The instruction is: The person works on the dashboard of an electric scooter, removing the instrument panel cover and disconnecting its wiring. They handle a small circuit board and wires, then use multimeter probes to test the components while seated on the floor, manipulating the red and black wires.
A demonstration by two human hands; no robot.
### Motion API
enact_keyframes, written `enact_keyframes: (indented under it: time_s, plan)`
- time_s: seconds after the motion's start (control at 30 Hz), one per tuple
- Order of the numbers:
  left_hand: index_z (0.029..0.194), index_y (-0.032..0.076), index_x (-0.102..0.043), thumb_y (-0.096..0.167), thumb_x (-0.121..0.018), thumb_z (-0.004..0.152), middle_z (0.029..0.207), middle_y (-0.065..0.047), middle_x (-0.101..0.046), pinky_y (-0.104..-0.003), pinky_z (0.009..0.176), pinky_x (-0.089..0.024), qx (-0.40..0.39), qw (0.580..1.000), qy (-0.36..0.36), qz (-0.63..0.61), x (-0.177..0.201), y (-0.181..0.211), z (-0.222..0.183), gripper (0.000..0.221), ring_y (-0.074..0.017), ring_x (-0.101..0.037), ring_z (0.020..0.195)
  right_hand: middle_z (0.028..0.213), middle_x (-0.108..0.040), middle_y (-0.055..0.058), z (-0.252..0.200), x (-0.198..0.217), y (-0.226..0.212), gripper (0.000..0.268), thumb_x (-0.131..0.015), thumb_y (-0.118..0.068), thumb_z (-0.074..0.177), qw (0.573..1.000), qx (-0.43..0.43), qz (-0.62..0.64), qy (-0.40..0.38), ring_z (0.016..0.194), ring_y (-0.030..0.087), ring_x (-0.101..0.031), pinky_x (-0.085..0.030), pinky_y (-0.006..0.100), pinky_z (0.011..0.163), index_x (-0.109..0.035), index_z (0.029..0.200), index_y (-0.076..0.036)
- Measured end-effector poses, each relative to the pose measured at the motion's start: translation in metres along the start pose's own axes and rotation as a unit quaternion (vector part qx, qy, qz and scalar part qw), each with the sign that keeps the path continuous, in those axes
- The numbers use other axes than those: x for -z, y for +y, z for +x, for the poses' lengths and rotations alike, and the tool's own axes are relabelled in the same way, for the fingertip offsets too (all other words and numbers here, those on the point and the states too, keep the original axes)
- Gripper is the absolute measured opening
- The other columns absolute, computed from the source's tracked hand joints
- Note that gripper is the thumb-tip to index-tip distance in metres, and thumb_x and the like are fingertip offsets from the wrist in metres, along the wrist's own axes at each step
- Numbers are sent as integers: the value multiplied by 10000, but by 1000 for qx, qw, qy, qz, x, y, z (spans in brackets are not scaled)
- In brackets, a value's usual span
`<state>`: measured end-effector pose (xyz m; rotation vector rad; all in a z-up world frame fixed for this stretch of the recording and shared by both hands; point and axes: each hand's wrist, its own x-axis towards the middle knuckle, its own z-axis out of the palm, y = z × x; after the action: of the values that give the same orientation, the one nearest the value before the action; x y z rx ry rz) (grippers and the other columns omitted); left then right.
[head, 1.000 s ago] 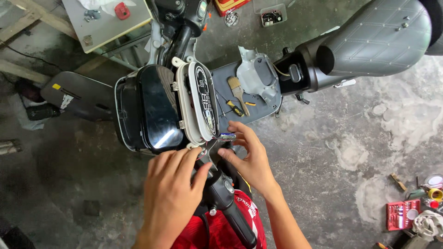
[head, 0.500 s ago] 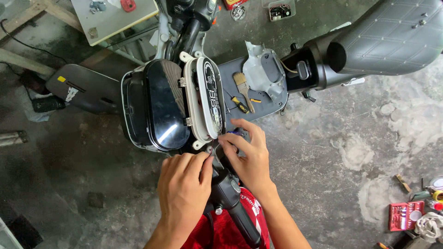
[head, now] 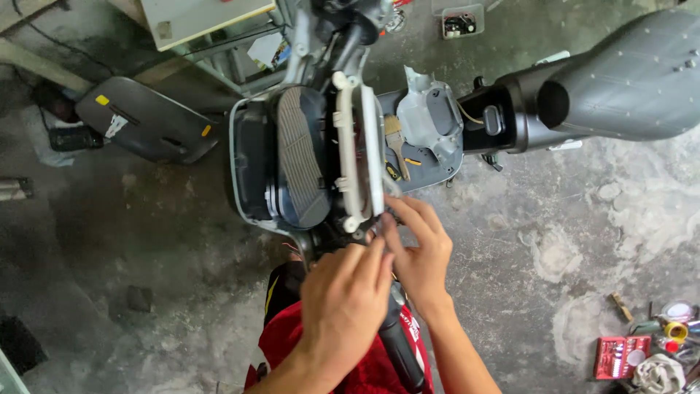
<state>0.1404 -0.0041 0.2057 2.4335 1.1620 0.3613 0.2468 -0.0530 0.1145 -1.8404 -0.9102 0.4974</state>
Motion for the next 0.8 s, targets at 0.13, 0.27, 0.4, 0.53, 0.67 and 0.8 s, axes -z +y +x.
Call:
enact_keyframes:
  time_s: [0.13,0.27,0.4,0.53,0.67,0.8]
  plan:
    - [1127,15,-705,200,-750,908,783,-61,-589,-391,604,-490,-4,999,-50,-20,-2,2,-3,290,-243,-596,652,1093,-724,99,-2,-2,4,223,-750,-46,930,1000,-14,-13,5,867,194,-700,-577,302,790,-734,1152,-59]
    - [1153,6,-695,200,-739,916,815,-60,-604,-386,638,-505,-7,999,-36,-22,1,-2,-4,309,-237,-628,701,1089,-722,98,1,0,-1,228,-736,-46,922,1000,-25,-14,-7,835,189,-690,-572,297,742,-734,1149,-57]
    - [1240,19,-677,171,-721,915,821,-71,-651,-372,565,-518,13,999,-36,-23,10,-14,-2,362,-232,-636,613,1092,-704,97,0,-1,0,234,-734,-34,918,1000,0,-22,-13,884,190,-696,-570,303,771,-734,1150,-59]
    - [1340,103,-670,127,-699,875,676,-64,-637,-377,455,-502,38,996,-87,-2,16,-22,1,466,-232,-617,475,1116,-677,95,-2,-2,6,273,-746,-17,890,998,37,-41,-10,917,198,-670,-562,304,784,-736,1159,-65]
    - [1346,116,-657,146,-700,861,667,-51,-640,-380,485,-511,28,998,-64,5,16,-21,0,488,-238,-628,503,1122,-658,87,3,-1,-1,308,-744,0,876,999,43,-25,-10,856,185,-626,-536,301,758,-740,1175,-73]
    - [1314,126,-676,149,-706,894,648,-48,-663,-372,478,-511,36,997,-53,38,19,-22,3,422,-230,-623,470,1131,-633,84,4,1,-3,331,-725,27,870,999,49,-8,-16,832,185,-569,-502,310,752,-743,1184,-78]
